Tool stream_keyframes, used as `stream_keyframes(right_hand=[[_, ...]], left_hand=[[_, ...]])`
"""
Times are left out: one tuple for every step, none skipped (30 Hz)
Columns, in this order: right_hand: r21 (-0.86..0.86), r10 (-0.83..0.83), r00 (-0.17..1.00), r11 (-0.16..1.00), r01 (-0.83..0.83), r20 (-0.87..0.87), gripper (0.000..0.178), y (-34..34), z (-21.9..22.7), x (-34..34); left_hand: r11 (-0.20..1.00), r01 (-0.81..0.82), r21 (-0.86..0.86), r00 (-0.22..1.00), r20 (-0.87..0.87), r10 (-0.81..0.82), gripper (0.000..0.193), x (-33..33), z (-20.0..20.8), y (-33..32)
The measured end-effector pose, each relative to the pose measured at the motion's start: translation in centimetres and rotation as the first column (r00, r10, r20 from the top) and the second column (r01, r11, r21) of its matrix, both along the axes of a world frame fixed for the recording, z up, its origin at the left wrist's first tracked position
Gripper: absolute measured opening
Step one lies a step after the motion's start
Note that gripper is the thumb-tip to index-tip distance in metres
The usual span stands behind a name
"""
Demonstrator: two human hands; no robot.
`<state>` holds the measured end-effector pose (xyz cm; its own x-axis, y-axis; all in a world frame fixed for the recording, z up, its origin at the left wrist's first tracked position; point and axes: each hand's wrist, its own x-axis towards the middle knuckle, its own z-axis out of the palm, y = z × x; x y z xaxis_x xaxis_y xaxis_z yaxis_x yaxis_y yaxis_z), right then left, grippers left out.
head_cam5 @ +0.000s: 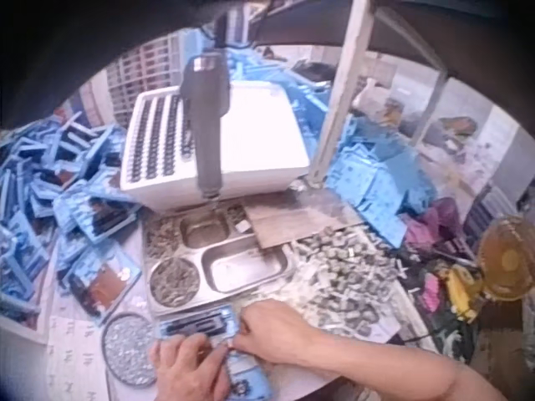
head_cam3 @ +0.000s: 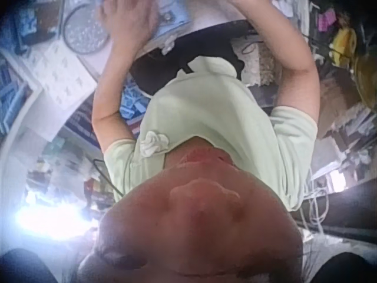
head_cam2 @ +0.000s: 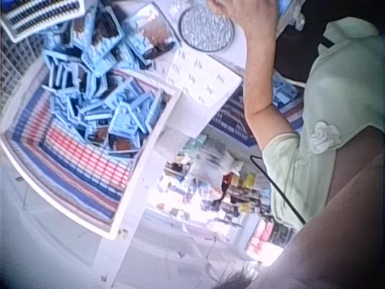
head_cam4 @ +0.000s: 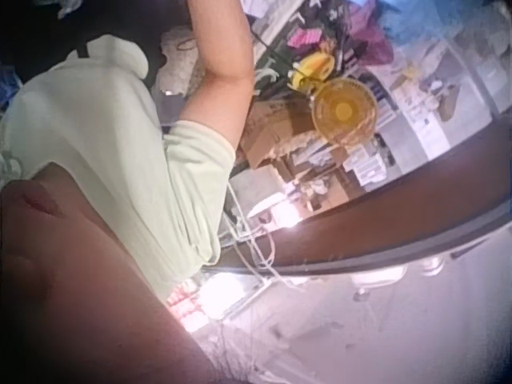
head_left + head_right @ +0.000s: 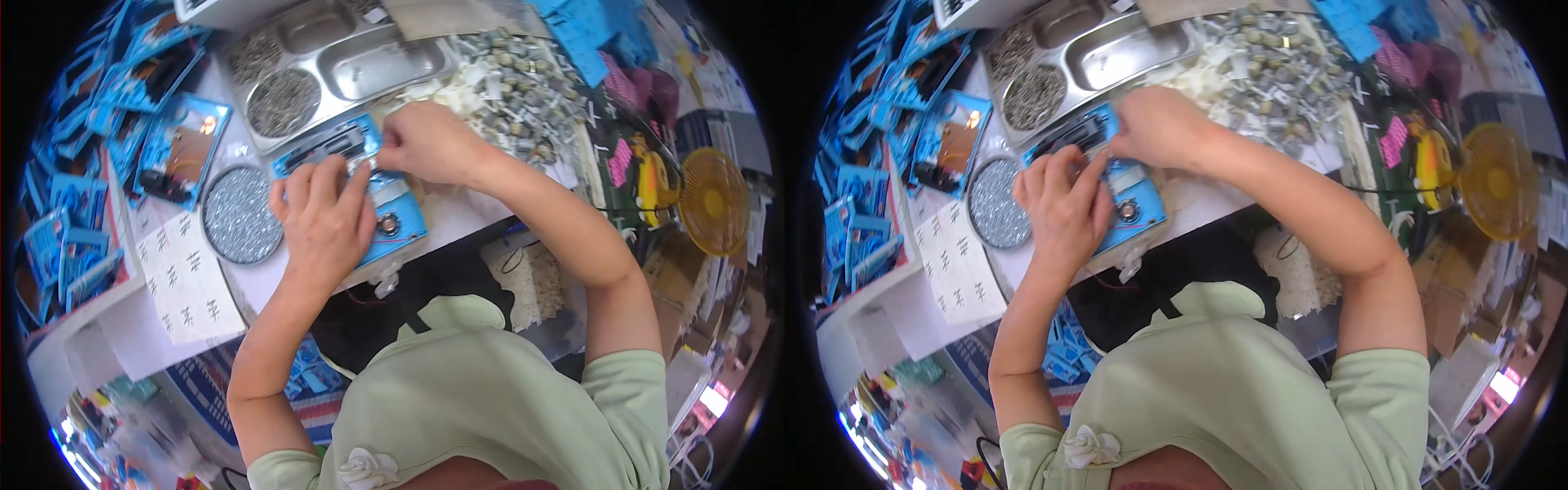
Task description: Assemble and solder components for a blue electronic toy device.
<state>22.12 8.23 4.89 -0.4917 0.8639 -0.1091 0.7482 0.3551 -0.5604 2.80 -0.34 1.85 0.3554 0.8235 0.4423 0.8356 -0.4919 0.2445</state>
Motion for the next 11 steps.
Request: stream_keyframes(right_hand=[[0.077, 0.035, 0.995, 0.996, -0.043, 0.094, 0.020, -0.1, 0.4, -0.4], [0.144, 0.070, 0.982, 0.985, -0.096, 0.178, 0.020, -0.5, 0.5, -1.1], [0.203, 0.098, 0.959, 0.967, -0.155, 0.264, 0.020, -0.9, 0.6, -1.7], [0.235, 0.165, 0.947, 0.944, -0.233, 0.275, 0.019, -1.3, 0.3, -2.2], [0.266, 0.230, 0.929, 0.913, -0.309, 0.289, 0.019, -1.7, -0.2, -2.8], [0.294, 0.294, 0.906, 0.875, -0.384, 0.305, 0.018, -2.3, -0.4, -3.0], [0.304, 0.310, 0.917, 0.874, -0.379, 0.252, 0.015, -2.8, 0.4, -3.3], [0.220, 0.339, 0.906, 0.892, -0.396, 0.255, 0.015, -2.4, 1.2, -3.4], [0.135, 0.368, 0.894, 0.902, -0.409, 0.256, 0.015, -1.9, 2.0, -3.2], [0.048, 0.388, 0.886, 0.910, -0.412, 0.256, 0.015, -1.4, 2.5, -3.0], [0.055, 0.281, 0.924, 0.951, -0.305, 0.259, 0.018, -0.8, 2.6, -2.7]], left_hand=[[1.000, -0.004, 0.001, 1.000, -0.003, 0.004, 0.034, 0.0, 0.0, 0.0], [1.000, -0.001, -0.004, 1.000, -0.015, 0.000, 0.034, 0.0, -0.2, 0.0], [1.000, 0.002, -0.009, 1.000, -0.026, -0.002, 0.033, 0.0, -0.4, 0.1], [1.000, 0.000, -0.015, 0.999, -0.039, 0.000, 0.032, -0.1, -0.4, 0.0], [1.000, 0.007, -0.004, 0.999, -0.048, -0.007, 0.033, -0.1, -0.4, 0.1], [1.000, 0.015, 0.000, 0.999, -0.044, -0.015, 0.033, -0.1, -0.3, 0.1], [1.000, 0.018, 0.006, 0.999, -0.040, -0.018, 0.033, -0.2, -0.3, 0.0], [1.000, 0.020, 0.012, 0.999, -0.037, -0.019, 0.033, -0.3, -0.3, 0.0], [1.000, 0.011, 0.003, 0.999, -0.042, -0.011, 0.034, -0.4, -0.3, -0.1], [1.000, 0.012, -0.006, 0.999, -0.045, -0.012, 0.034, -0.3, -0.4, -0.1], [1.000, 0.012, -0.015, 0.999, -0.048, -0.013, 0.035, -0.2, -0.6, -0.1]])
